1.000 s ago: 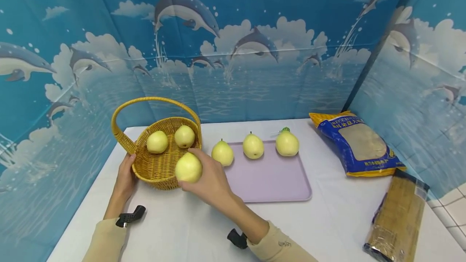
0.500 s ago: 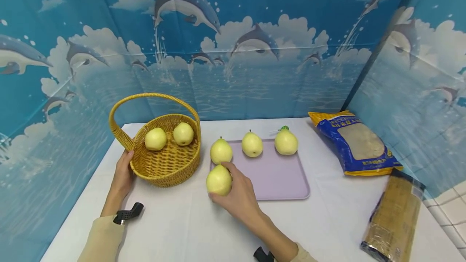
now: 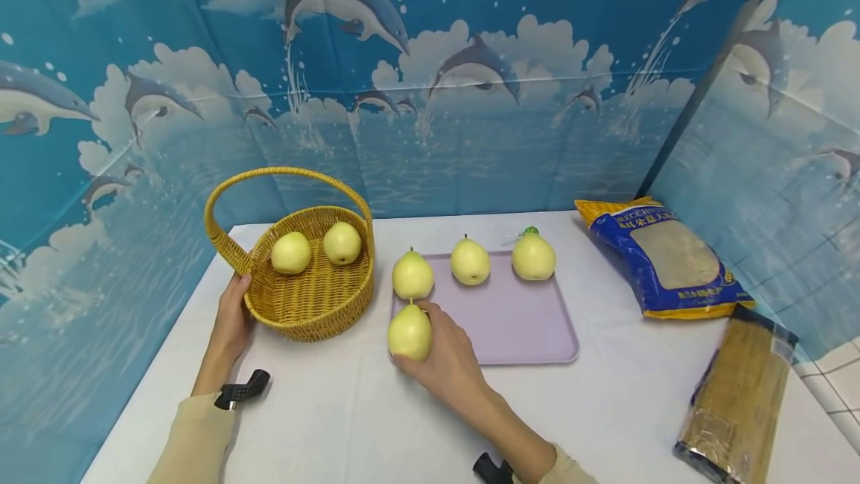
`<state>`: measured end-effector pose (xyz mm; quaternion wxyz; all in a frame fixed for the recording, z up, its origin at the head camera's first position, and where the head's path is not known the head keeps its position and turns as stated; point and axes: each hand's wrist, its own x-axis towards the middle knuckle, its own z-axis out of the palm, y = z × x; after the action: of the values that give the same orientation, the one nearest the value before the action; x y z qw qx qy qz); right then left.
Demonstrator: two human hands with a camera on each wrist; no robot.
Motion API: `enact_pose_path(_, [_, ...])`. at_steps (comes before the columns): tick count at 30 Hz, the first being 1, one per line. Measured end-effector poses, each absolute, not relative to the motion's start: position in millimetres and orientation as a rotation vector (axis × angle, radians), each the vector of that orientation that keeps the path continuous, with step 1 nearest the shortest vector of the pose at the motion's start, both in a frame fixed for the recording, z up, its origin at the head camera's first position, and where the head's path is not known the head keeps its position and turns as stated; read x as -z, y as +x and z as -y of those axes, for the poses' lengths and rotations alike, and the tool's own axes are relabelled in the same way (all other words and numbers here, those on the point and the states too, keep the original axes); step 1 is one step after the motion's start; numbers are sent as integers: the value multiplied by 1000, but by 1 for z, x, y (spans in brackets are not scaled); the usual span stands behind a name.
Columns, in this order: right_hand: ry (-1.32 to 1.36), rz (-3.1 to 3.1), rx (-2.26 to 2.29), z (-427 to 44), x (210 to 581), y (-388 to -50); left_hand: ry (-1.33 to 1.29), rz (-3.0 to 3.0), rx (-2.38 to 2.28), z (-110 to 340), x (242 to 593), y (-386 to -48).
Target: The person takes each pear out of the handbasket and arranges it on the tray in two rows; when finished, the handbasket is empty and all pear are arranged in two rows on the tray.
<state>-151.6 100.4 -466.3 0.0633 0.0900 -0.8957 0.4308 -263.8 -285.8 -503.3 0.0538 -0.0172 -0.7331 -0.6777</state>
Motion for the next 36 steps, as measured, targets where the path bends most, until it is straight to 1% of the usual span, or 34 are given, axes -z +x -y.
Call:
enact_pose_path(7, [218, 2777, -1286, -105, 460, -152, -44, 2204, 2092, 284, 503, -264])
enact_pose_path(16, [231, 2773, -1249, -109, 458, -153, -52, 2196, 2095, 284, 509, -265])
enact_pose_path(27, [170, 2817, -1193, -112, 455, -153, -58, 2228, 2051, 285, 506, -266])
enact_pose_path(36, [198, 2817, -1228, -109, 456, -153, -40, 2243, 2035, 284, 503, -265])
